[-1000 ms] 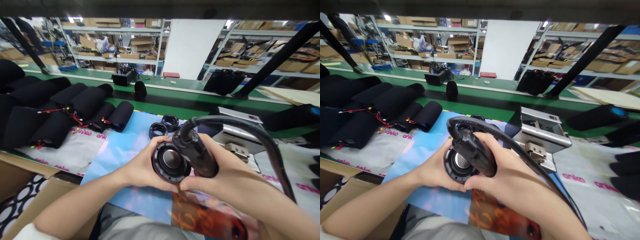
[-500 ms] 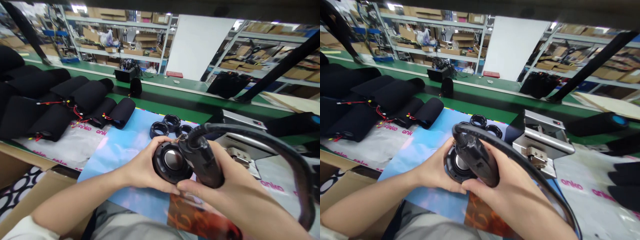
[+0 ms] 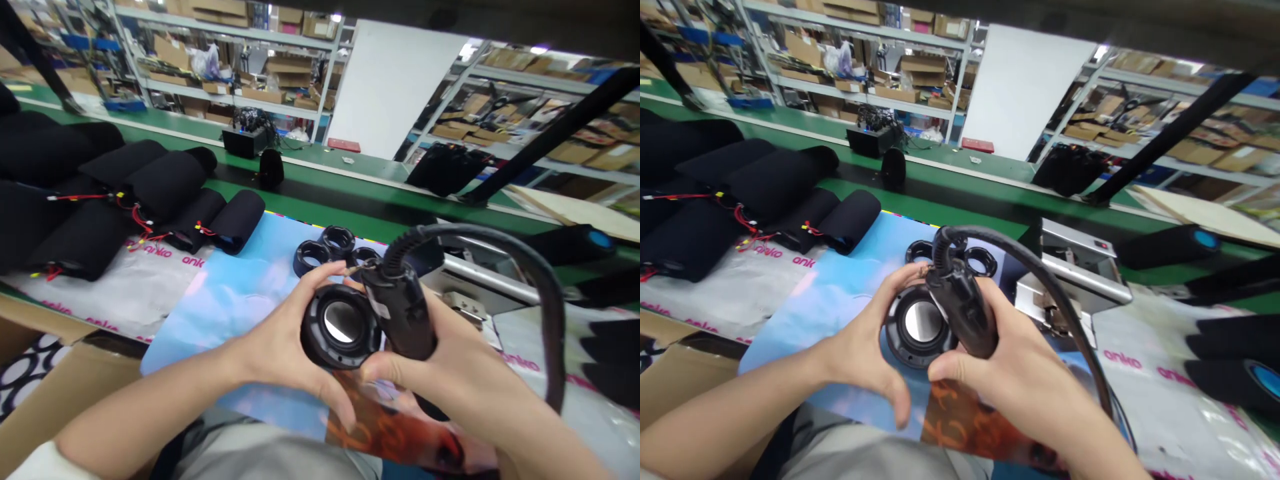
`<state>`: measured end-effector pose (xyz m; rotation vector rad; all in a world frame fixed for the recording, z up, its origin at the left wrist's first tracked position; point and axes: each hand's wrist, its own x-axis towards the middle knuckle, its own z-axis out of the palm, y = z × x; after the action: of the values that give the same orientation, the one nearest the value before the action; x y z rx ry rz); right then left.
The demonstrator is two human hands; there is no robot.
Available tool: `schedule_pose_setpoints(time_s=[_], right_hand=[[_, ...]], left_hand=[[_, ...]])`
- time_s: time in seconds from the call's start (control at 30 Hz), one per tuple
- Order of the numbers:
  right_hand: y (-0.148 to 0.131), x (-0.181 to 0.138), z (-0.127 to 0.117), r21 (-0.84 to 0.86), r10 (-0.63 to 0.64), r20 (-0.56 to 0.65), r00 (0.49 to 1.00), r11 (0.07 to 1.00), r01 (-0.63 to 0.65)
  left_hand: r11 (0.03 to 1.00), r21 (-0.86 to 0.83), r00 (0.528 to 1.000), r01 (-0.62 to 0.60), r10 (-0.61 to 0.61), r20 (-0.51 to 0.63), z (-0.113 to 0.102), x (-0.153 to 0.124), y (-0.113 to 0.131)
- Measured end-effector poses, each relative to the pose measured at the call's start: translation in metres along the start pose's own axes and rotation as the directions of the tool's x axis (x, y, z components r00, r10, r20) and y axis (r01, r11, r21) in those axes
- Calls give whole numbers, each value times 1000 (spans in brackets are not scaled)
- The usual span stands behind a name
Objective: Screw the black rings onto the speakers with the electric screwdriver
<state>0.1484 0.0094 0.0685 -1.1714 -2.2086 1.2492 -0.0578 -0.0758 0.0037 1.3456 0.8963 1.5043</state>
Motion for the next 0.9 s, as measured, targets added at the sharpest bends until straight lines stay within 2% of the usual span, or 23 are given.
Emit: schedule_pose_setpoints(time_s=[0.1, 0.13, 0.17, 0.2, 0.23, 0.27, 0.33, 0.37, 0.4, 0.43, 0.5, 0.53, 0.67, 0.8, 0.9], right_hand=[[6, 1, -9, 193, 13, -11, 1000, 981, -10], [8, 2, -17, 288, 2, -49, 999, 958, 13], [9, 3, -26, 384, -33, -140, 990, 919, 85], [11, 5, -37, 457, -76, -287, 955, 865, 206], [13, 6, -49, 479, -114, -466, 877, 801, 359], [14, 7, -60, 450, -135, -636, 759, 735, 508], [16, 11, -77, 334, -118, -843, 525, 651, 682], [16, 14, -82, 292, -108, -884, 456, 633, 717], [16, 18, -85, 263, -111, -901, 418, 626, 734], [16, 22, -86, 241, -127, -907, 403, 628, 740], [17, 32, -84, 208, -166, -904, 394, 635, 744], [18, 36, -83, 208, -178, -897, 405, 638, 742], [32, 48, -77, 307, -163, -840, 517, 644, 701], [41, 48, -77, 358, -127, -816, 564, 656, 665], [34, 40, -80, 403, -97, -786, 610, 668, 626]], left_hand=[[992, 47, 991, 116, -113, -68, 4, -2, 11], [987, 70, 987, 142, -136, -87, 4, -4, 14], [982, 101, 985, 160, -151, -89, 4, -6, 15], [978, 133, 985, 159, -147, -92, 3, -8, 16], [975, 167, 986, 149, -135, -93, 1, -10, 15], [970, 202, 988, 136, -119, -94, -1, -11, 13], [961, 256, 992, 109, -90, -84, -2, -8, 7], [962, 257, 994, 93, -77, -72, 0, -4, 4], [967, 242, 996, 85, -76, -45, 3, 2, 1], [971, 221, 996, 90, -91, -6, 9, 9, -1], [974, 185, 988, 128, -142, 65, 25, 27, -3], [971, 176, 979, 159, -178, 98, 35, 37, -4], [958, 157, 946, 238, -266, 187, 63, 62, -5], [963, 160, 945, 216, -247, 213, 67, 65, -8], [969, 142, 947, 204, -232, 222, 64, 64, -10]])
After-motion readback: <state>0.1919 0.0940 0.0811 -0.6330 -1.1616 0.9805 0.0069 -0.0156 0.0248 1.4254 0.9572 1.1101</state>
